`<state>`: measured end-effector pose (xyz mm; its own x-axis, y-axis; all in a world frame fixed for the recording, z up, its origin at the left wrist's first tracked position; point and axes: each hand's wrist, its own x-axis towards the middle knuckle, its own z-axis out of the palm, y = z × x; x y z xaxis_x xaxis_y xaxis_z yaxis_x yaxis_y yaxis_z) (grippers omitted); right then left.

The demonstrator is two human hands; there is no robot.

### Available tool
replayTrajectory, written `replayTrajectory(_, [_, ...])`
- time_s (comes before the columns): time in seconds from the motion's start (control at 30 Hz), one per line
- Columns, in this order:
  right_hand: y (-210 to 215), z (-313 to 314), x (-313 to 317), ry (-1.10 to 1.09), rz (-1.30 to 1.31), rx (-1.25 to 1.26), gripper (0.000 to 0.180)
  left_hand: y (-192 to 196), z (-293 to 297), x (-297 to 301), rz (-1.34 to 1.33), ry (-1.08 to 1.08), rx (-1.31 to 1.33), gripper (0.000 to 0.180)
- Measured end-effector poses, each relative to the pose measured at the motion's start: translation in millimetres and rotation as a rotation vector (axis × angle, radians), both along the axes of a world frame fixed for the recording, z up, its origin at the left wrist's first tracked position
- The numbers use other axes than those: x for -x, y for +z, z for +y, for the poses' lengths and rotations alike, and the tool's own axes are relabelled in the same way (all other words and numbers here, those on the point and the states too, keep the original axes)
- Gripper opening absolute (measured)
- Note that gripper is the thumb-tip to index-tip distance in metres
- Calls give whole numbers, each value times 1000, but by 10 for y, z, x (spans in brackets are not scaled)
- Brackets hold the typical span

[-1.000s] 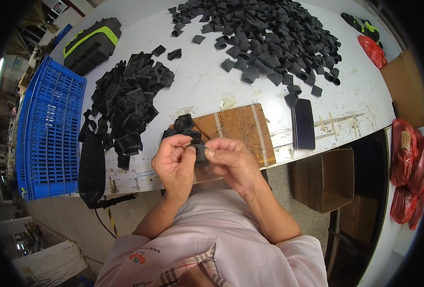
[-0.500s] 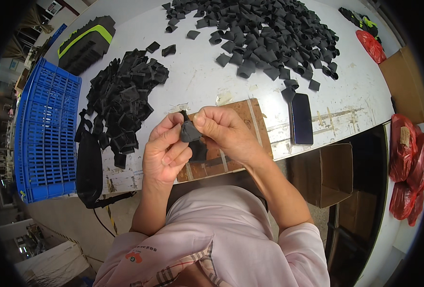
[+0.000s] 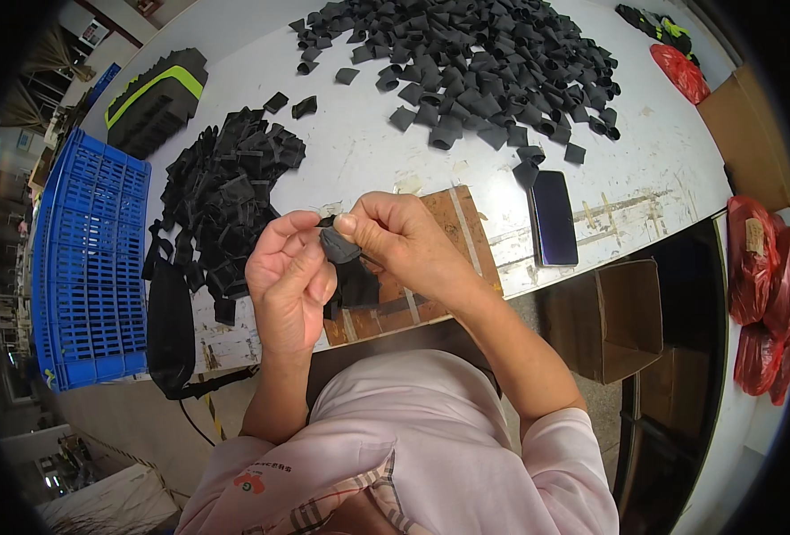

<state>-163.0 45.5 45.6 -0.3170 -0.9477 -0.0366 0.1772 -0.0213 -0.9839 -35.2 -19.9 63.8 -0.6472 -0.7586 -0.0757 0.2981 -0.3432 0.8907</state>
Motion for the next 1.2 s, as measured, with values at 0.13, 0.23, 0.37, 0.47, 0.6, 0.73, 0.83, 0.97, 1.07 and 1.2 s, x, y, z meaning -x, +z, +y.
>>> replayTrajectory(0.13, [72,-16,36,51,-202,98,30,6,-87,-17,232,-165,-293,21])
replayTrajectory(0.23, [-44,-31,2,67,-173,28,32,-87,-114,-31,343,-238,-472,22])
replayTrajectory(0.37, [-156,11,-22,62,-212,58,33,-137,-49,-37,215,-158,-254,23])
replayTrajectory(0.47, [-94,27,-14,89,-144,50,34,-150,-75,-52,242,-194,-203,25])
replayTrajectory(0.6, [56,76,-51,-172,343,91,33,-55,-113,29,-23,18,511,28])
replayTrajectory(0.73, [72,200,-77,-347,838,370,39,-17,-123,70,-96,152,970,21])
replayTrajectory(0.83, [109,203,-147,-376,1089,358,43,-44,-84,52,-41,88,855,11])
replayTrajectory(0.97, [213,117,-210,-445,1140,381,27,-86,-63,11,250,150,301,14])
replayTrajectory(1.07, [251,96,-173,-432,1083,425,17,-151,-56,-22,339,143,116,14])
replayTrajectory(1.2, [104,98,-127,-392,1080,479,14,-239,-4,-58,266,167,199,9])
